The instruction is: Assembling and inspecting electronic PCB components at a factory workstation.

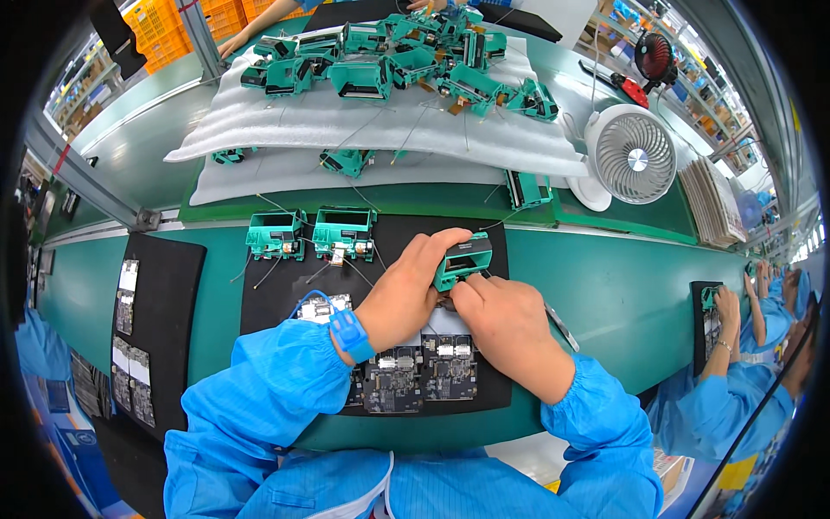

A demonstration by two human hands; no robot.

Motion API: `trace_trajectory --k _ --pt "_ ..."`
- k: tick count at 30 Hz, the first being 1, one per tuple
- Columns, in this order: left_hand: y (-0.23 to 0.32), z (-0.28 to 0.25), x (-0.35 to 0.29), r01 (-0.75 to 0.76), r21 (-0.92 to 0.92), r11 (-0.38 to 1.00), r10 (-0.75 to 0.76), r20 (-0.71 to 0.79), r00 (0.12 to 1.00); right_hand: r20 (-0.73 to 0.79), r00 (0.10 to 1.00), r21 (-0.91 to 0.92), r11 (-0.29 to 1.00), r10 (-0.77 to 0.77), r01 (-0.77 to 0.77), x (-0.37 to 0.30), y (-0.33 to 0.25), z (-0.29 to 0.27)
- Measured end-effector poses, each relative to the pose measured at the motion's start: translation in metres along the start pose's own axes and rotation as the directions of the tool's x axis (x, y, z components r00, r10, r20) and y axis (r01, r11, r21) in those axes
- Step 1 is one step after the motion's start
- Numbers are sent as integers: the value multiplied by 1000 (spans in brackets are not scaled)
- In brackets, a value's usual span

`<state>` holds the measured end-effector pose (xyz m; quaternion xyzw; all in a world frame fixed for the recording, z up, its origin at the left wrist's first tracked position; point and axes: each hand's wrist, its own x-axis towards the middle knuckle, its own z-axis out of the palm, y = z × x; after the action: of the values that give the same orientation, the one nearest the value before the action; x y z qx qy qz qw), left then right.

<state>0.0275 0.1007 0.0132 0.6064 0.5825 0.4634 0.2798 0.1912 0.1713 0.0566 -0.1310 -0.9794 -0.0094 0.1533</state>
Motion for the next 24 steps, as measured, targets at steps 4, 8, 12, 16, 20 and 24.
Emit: trace_trajectory --k 4,8,12,16,20,24 --pt "2 -1 1 4 20 1000 -4 2 1000 -6 1000 -14 1000 -1 1 2 1 -1" --pt "6 -4 0 2 49 999 -2 4 1000 -41 999 -26 1000 -9 8 -1 1 1" --pt "14 -16 -4 -21 121 992 16 41 999 -60 998 90 996 32 -27 -5 5 3" --pt "18 -57 -6 -233 361 903 281 -85 956 -84 992 136 988 91 -79 -10 -2 -3" --pt "-17 -110 -17 -85 622 779 243 -173 955 -226 974 147 988 -16 51 -1 -5 -2" --pt "-25 -125 -22 -89 655 751 188 -82 979 -216 976 109 994 -7 31 1 3 14"
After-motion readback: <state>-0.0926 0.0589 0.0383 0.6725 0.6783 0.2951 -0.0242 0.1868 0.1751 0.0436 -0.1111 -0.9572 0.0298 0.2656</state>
